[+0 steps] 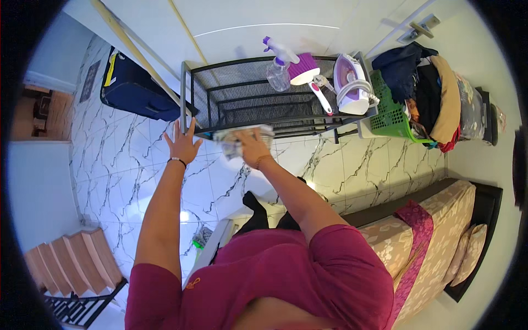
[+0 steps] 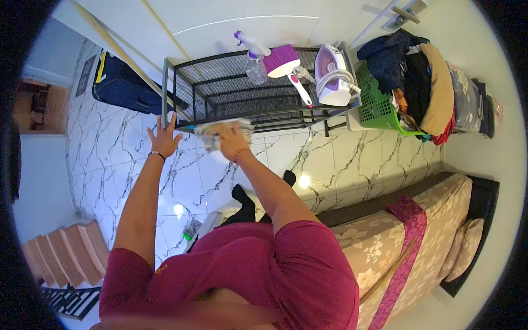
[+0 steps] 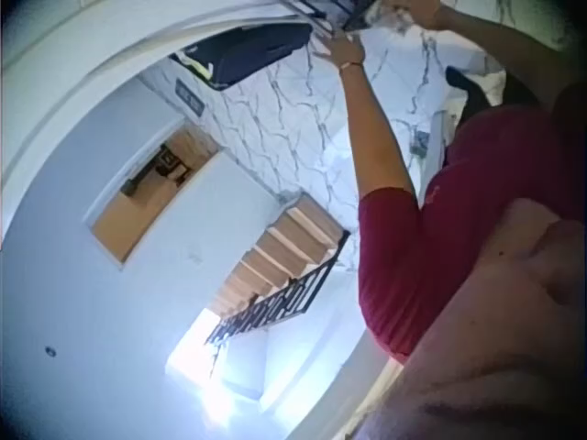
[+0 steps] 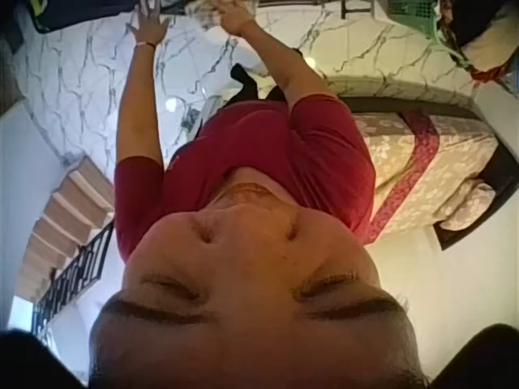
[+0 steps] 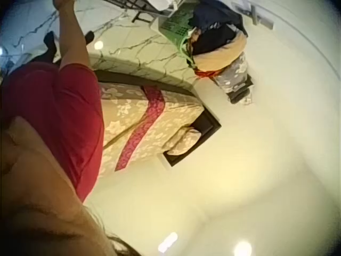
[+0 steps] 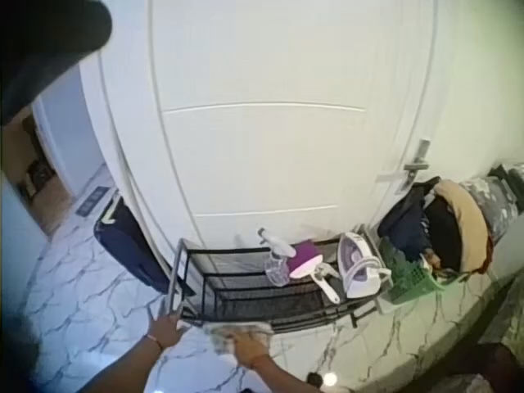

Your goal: Wiping down a shelving unit and an interior window frame with a cloth.

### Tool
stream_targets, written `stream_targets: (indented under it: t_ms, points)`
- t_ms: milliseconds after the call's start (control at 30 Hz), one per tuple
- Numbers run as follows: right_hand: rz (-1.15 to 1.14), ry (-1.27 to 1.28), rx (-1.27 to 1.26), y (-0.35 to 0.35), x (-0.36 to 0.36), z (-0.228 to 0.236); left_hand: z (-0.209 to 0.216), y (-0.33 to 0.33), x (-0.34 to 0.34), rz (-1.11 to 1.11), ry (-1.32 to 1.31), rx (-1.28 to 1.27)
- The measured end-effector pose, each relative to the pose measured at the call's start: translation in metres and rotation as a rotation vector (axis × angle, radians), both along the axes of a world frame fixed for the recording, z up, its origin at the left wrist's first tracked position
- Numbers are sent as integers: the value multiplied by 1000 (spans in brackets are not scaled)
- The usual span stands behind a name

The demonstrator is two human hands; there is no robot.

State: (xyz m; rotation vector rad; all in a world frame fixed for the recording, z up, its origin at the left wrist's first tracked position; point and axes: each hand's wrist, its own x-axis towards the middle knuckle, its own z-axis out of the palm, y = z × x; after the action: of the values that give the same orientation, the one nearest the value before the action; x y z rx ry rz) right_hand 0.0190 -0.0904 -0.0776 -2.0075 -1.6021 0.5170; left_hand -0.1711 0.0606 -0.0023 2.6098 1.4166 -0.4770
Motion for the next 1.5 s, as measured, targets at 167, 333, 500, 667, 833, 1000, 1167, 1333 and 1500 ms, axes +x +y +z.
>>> stream_targets:
  t_ms: [167, 333, 500, 667, 833, 1000, 1167, 1333, 1500]
  points:
    - [-283, 169, 178, -54, 70, -10, 12, -17, 4, -4, -400, 247]
    - [-919, 304, 308, -97, 76, -15, 6, 13, 1, 38, -625, 222]
    - [-743, -128, 328, -58, 61, -5, 10, 15, 15, 157, -344, -30]
    - [-123, -264, -131, 18, -16, 17, 16, 13, 20, 161, -272, -24]
    - [42, -339, 77, 11, 2, 15, 19, 11, 29, 221, -267, -70]
    - [-560, -240, 70, -54, 112, 7, 14, 11, 24, 300, -321, -76]
    - [-463, 223, 222, -33, 90, 5, -3, 5, 18, 396, -378, -51]
    - [23, 301, 252, 84, 2, 11, -19, -1, 26, 459, -272, 97]
    - [707, 277, 304, 179, -25, 49, -4, -7, 36, 500, -236, -15]
